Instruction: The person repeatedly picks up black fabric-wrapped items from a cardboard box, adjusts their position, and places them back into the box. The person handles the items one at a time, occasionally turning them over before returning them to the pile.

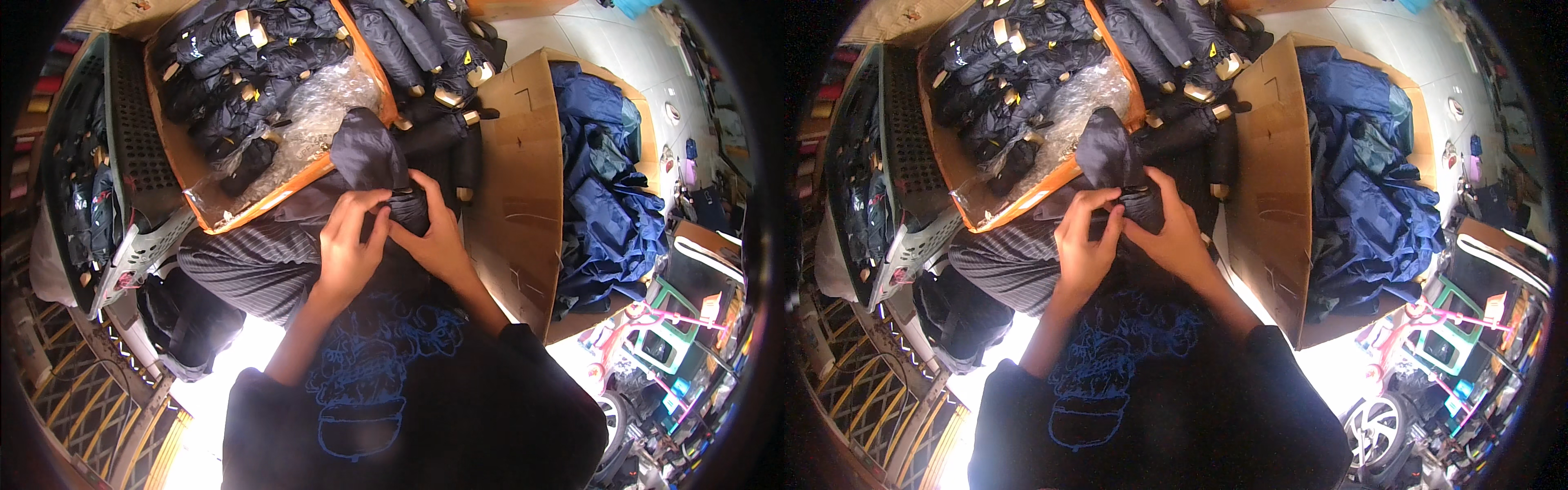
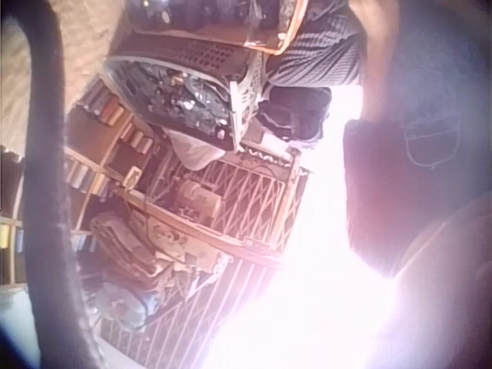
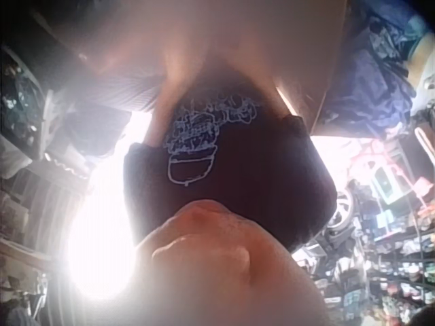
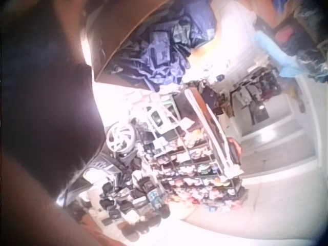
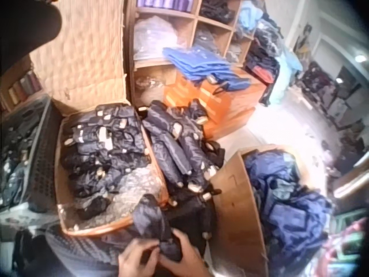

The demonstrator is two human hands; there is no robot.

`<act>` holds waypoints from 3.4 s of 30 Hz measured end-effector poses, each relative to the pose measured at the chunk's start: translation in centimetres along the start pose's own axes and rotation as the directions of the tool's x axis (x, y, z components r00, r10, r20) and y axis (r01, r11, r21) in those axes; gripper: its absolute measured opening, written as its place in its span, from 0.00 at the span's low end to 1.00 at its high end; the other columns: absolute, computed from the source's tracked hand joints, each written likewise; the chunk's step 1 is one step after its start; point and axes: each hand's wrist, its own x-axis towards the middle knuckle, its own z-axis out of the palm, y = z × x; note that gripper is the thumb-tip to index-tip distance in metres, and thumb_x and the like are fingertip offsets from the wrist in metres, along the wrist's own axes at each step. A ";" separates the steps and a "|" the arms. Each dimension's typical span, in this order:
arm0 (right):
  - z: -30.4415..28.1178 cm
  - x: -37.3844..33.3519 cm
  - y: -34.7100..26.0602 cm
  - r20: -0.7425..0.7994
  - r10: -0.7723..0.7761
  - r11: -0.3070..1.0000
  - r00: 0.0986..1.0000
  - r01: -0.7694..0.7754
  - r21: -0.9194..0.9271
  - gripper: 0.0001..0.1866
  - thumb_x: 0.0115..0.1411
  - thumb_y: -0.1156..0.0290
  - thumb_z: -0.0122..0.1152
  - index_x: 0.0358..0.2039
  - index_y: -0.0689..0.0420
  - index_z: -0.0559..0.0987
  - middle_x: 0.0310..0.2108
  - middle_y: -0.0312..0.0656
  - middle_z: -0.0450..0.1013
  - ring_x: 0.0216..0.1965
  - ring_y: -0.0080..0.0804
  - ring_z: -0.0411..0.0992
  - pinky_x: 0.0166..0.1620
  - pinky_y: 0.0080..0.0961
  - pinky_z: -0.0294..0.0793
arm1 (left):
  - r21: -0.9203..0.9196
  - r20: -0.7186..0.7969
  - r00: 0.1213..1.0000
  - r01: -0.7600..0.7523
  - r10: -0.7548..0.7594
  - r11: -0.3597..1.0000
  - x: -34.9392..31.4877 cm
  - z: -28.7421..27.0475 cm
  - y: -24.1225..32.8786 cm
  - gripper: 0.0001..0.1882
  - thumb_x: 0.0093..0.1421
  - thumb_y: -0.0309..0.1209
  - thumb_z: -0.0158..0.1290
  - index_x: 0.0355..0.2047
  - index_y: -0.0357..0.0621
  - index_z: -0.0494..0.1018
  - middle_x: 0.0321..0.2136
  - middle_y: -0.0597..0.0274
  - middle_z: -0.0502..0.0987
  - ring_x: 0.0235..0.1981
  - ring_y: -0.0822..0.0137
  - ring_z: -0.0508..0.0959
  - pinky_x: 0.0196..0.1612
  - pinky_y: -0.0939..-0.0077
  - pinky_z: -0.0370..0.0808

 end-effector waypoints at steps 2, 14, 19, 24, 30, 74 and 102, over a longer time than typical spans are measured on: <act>0.7 -0.3 0.1 -0.009 0.015 1.000 1.000 -0.015 0.016 0.37 0.49 0.68 0.69 0.58 0.59 0.62 0.44 0.53 0.74 0.47 0.42 0.75 0.48 0.32 0.72 | 0.031 -0.040 0.997 -0.065 0.066 0.997 -0.6 0.0 -0.1 0.12 0.52 0.14 0.56 0.37 0.35 0.73 0.32 0.53 0.78 0.34 0.59 0.79 0.38 0.72 0.75; 2.5 -1.6 -0.7 0.100 0.056 0.998 0.993 -0.060 0.033 0.34 0.51 0.65 0.70 0.54 0.61 0.63 0.44 0.54 0.72 0.48 0.40 0.73 0.49 0.32 0.70 | -0.487 -0.195 0.849 0.351 -0.491 0.800 -6.1 -0.5 -2.2 0.18 0.53 0.20 0.61 0.43 0.43 0.68 0.39 0.65 0.66 0.35 0.74 0.68 0.40 0.81 0.65; 2.8 -1.7 -1.1 0.165 -0.013 1.000 0.986 0.012 0.007 0.36 0.51 0.63 0.70 0.55 0.61 0.62 0.47 0.54 0.71 0.50 0.39 0.72 0.51 0.32 0.69 | -0.832 0.260 0.610 0.535 -0.749 0.147 -4.8 -1.7 -2.4 0.31 0.66 0.54 0.40 0.56 0.39 0.62 0.56 0.56 0.66 0.57 0.61 0.64 0.61 0.64 0.57; 3.4 -1.9 -0.2 0.197 -0.073 0.989 0.978 0.096 -0.110 0.36 0.54 0.61 0.67 0.57 0.61 0.61 0.51 0.55 0.67 0.53 0.45 0.69 0.54 0.33 0.66 | -0.795 0.301 0.666 0.571 -0.682 0.207 -4.0 -2.0 -1.6 0.27 0.66 0.48 0.45 0.54 0.38 0.66 0.53 0.58 0.69 0.56 0.65 0.66 0.60 0.68 0.59; 2.0 -1.2 -1.1 0.160 -0.242 0.924 0.957 0.278 -0.262 0.22 0.58 0.66 0.61 0.50 0.62 0.70 0.44 0.52 0.68 0.42 0.46 0.72 0.47 0.34 0.70 | -0.785 0.276 0.634 0.582 -0.722 0.211 -5.5 -1.6 -2.3 0.18 0.63 0.36 0.54 0.47 0.36 0.70 0.45 0.60 0.75 0.48 0.69 0.72 0.54 0.72 0.65; 0.3 2.4 -0.9 0.310 -0.437 0.870 0.845 0.484 -0.095 0.06 0.55 0.79 0.62 0.35 0.59 0.78 0.36 0.40 0.68 0.31 0.24 0.70 0.31 0.19 0.70 | -0.658 0.302 0.594 0.696 -0.746 0.288 -5.0 -2.2 -1.6 0.23 0.61 0.35 0.57 0.50 0.32 0.68 0.45 0.55 0.75 0.47 0.68 0.73 0.52 0.73 0.67; 1.6 0.8 -1.5 0.161 -0.361 0.899 0.919 0.389 -0.202 0.13 0.51 0.77 0.66 0.38 0.60 0.74 0.33 0.42 0.71 0.29 0.29 0.75 0.29 0.24 0.75 | -0.622 0.229 0.621 0.686 -0.750 0.378 -6.1 -2.1 -2.2 0.17 0.61 0.32 0.55 0.48 0.35 0.69 0.39 0.60 0.76 0.40 0.72 0.74 0.47 0.76 0.70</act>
